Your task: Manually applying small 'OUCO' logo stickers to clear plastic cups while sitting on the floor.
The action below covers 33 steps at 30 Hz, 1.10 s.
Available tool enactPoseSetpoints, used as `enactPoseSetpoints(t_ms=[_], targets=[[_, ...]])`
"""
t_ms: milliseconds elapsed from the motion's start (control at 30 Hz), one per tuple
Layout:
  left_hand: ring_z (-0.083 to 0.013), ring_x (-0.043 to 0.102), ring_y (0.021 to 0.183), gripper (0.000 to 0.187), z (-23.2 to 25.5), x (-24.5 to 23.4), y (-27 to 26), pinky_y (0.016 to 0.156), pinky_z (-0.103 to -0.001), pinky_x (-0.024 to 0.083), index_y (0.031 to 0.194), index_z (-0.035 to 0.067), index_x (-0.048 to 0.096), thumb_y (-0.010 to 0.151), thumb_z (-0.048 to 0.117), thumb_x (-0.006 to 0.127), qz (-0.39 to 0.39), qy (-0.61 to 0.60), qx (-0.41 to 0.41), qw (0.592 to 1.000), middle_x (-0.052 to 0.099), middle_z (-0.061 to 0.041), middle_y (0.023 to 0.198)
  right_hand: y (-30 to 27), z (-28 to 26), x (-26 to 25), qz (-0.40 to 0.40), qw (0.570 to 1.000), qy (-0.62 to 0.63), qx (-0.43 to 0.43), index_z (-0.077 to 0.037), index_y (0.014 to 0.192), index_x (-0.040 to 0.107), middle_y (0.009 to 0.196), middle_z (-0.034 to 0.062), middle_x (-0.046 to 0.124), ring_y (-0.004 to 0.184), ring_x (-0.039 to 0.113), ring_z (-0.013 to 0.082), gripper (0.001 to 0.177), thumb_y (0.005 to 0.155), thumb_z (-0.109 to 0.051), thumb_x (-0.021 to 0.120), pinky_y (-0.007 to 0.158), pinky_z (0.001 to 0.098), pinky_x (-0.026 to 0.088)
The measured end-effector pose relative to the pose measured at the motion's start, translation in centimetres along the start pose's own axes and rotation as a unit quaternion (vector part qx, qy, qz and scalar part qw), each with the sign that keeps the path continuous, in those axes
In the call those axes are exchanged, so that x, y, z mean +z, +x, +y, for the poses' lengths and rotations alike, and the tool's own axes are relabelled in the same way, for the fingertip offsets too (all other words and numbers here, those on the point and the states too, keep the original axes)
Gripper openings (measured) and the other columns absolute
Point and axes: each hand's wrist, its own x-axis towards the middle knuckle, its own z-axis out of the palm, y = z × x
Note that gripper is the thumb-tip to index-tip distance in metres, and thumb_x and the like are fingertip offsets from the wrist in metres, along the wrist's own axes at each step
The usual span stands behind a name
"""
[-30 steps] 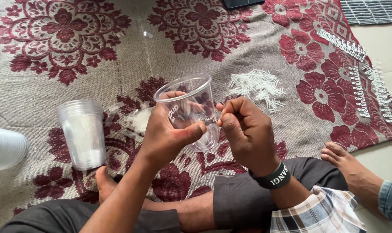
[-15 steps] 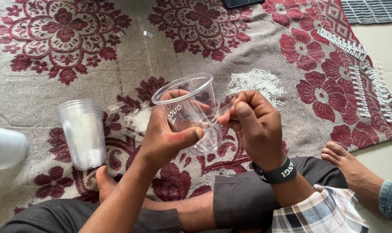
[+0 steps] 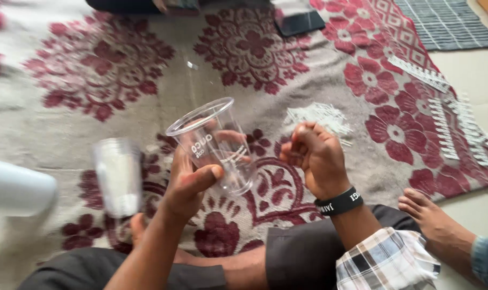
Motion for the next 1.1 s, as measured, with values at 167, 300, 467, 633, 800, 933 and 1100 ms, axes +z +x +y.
enactPoseSetpoints(t_ms=[167,300,467,633,800,933,1100], targets=[[-0.0307,0.073,0.100,0.087,6.4,-0.9,-2.2,0.092,-0.047,0.062,0.144,0.008,0.030,0.080,0.035,0.083,0.118,0.072,0.050,0.989,0.063,-0.023,0.127,0.6,0.7,0.3,0.033,0.991,-0.074,0.107,-0.009,0.098,0.064,0.084,0.0032,0.068,0.075,0.069,0.0180,0.012,0.097,-0.020,0.059,0.072,0.0368,0.061],[-0.0223,0.066,0.109,0.086,15.5,-5.6,-6.5,0.094,-0.042,0.056,0.153,0.007,0.037,0.086,0.036,0.082,0.204,0.296,0.112,0.926,0.058,-0.016,0.140,0.6,1.7,1.1,0.025,0.986,-0.098,0.132,-0.012,0.100,0.065,0.087,0.0033,0.069,0.074,0.068,0.0174,0.013,0.098,-0.022,0.057,0.071,0.0362,0.060],[-0.0318,0.074,0.094,0.085,30.5,-22.4,-13.0,0.079,-0.039,0.060,0.136,-0.009,0.044,0.081,0.041,0.084,0.257,0.689,0.049,0.676,0.063,-0.032,0.118,0.3,3.1,2.1,0.006,0.978,-0.176,0.109,-0.007,0.099,0.067,0.087,0.0058,0.070,0.074,0.068,0.0173,0.016,0.102,-0.018,0.056,0.069,0.0352,0.058],[-0.0272,0.059,0.117,0.104,36.8,-33.7,-15.5,0.098,-0.041,0.043,0.157,0.000,0.032,0.070,0.030,0.080,0.167,0.739,-0.055,0.651,0.060,-0.026,0.127,0.4,3.7,3.4,-0.036,0.957,-0.252,0.139,-0.005,0.096,0.069,0.085,0.0057,0.072,0.071,0.068,0.0140,0.017,0.100,-0.018,0.059,0.066,0.0316,0.058],[-0.0342,0.056,0.135,0.091,31.0,-16.0,-7.6,0.108,-0.048,0.051,0.154,0.046,0.050,0.071,0.057,0.087,0.150,0.915,-0.336,0.164,0.052,-0.008,0.157,1.1,5.0,2.2,-0.048,0.946,-0.292,0.134,-0.005,0.096,0.070,0.083,0.0083,0.073,0.066,0.065,0.0154,0.014,0.097,-0.015,0.060,0.058,0.0302,0.054],[-0.0331,0.044,0.147,0.102,25.9,-14.8,-4.3,0.117,-0.056,0.039,0.158,0.035,0.042,0.068,0.063,0.080,0.118,0.910,-0.265,0.297,0.042,-0.005,0.163,1.5,5.4,2.2,-0.043,0.930,-0.341,0.134,-0.004,0.096,0.071,0.084,0.0072,0.073,0.067,0.066,0.0139,0.014,0.097,-0.015,0.062,0.060,0.0292,0.055],[-0.0379,0.050,0.132,0.065,17.3,-12.4,-2.2,0.103,-0.059,0.043,0.135,0.020,0.061,0.087,0.063,0.064,0.208,0.891,-0.162,0.369,0.053,-0.017,0.144,0.9,5.1,3.6,-0.066,0.937,-0.274,0.206,-0.006,0.102,0.070,0.087,0.0059,0.075,0.070,0.070,0.0142,0.020,0.099,-0.020,0.057,0.063,0.0300,0.060]])
